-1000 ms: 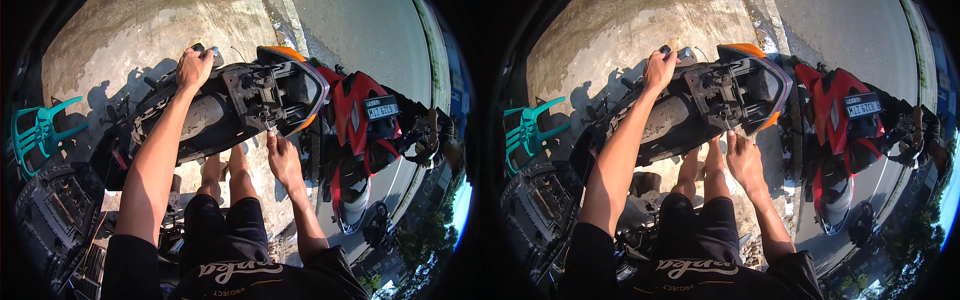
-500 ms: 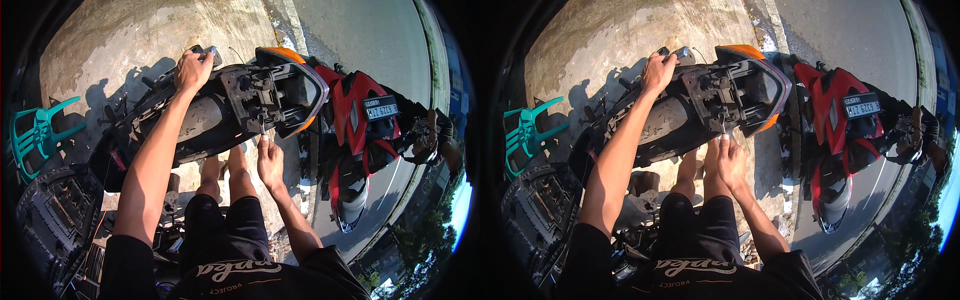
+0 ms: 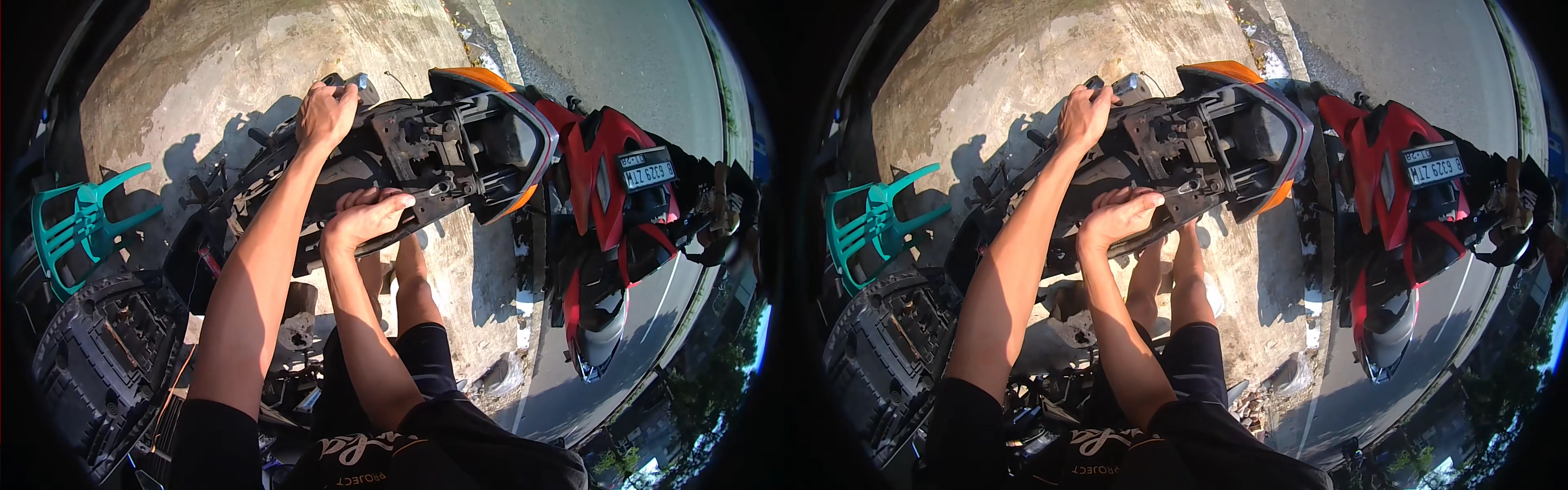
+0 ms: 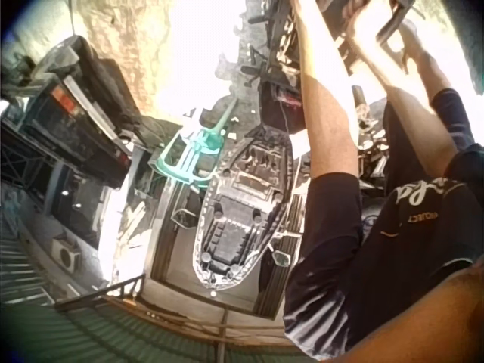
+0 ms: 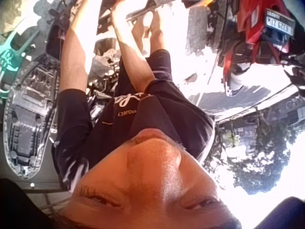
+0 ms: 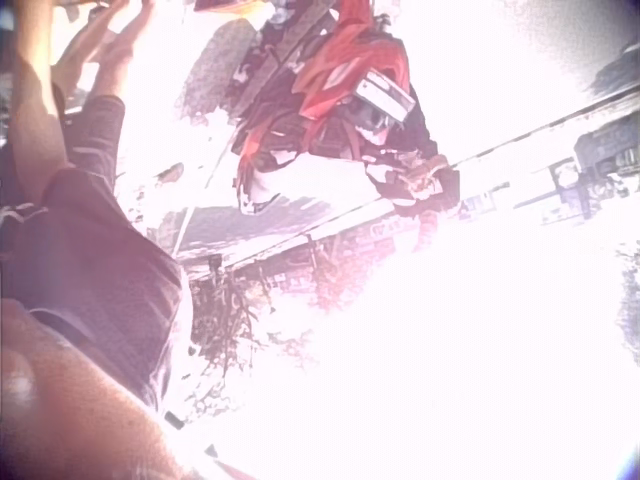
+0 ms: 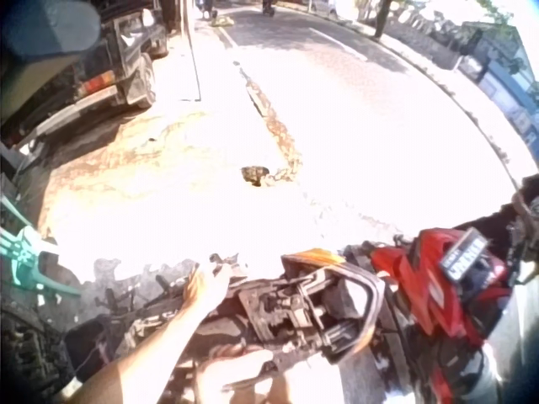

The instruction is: The recorder is repairing the rear section of a motorcycle using a wrench.

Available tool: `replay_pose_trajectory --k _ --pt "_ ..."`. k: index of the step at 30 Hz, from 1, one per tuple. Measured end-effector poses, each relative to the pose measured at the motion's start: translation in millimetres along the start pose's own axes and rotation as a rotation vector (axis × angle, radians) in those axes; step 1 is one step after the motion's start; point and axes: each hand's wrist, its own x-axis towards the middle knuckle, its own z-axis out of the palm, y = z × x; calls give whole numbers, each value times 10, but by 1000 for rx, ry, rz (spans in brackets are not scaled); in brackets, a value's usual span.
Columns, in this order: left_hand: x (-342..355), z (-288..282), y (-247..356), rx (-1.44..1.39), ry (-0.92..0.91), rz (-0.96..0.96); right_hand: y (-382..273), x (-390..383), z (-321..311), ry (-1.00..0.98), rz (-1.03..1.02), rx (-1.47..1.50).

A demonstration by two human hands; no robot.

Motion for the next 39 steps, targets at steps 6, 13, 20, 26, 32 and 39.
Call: replay_pose_trajectory --k 6,13,20,26,32,39 --pt "25 16 -86 -31 94 48 -60 -55 -74 -134 72 9" --pt "3 -22 -37 -15 36 65 -123 -72 -356 -361 65 -92" --pt "52 58 -117 -30 100 93 -649 -119 -1083 -712 181 -799" --pt "4 46 -59 -62 94 54 -1983 406 -828 -921 -251 -1620" --pt "-39 -20 5 -41 37 61 -2351 910 -615 -963 124 -1596" --pt "-64 -31 22 -82 79 78 -2290 764 -570 -1038 -195 -1715"
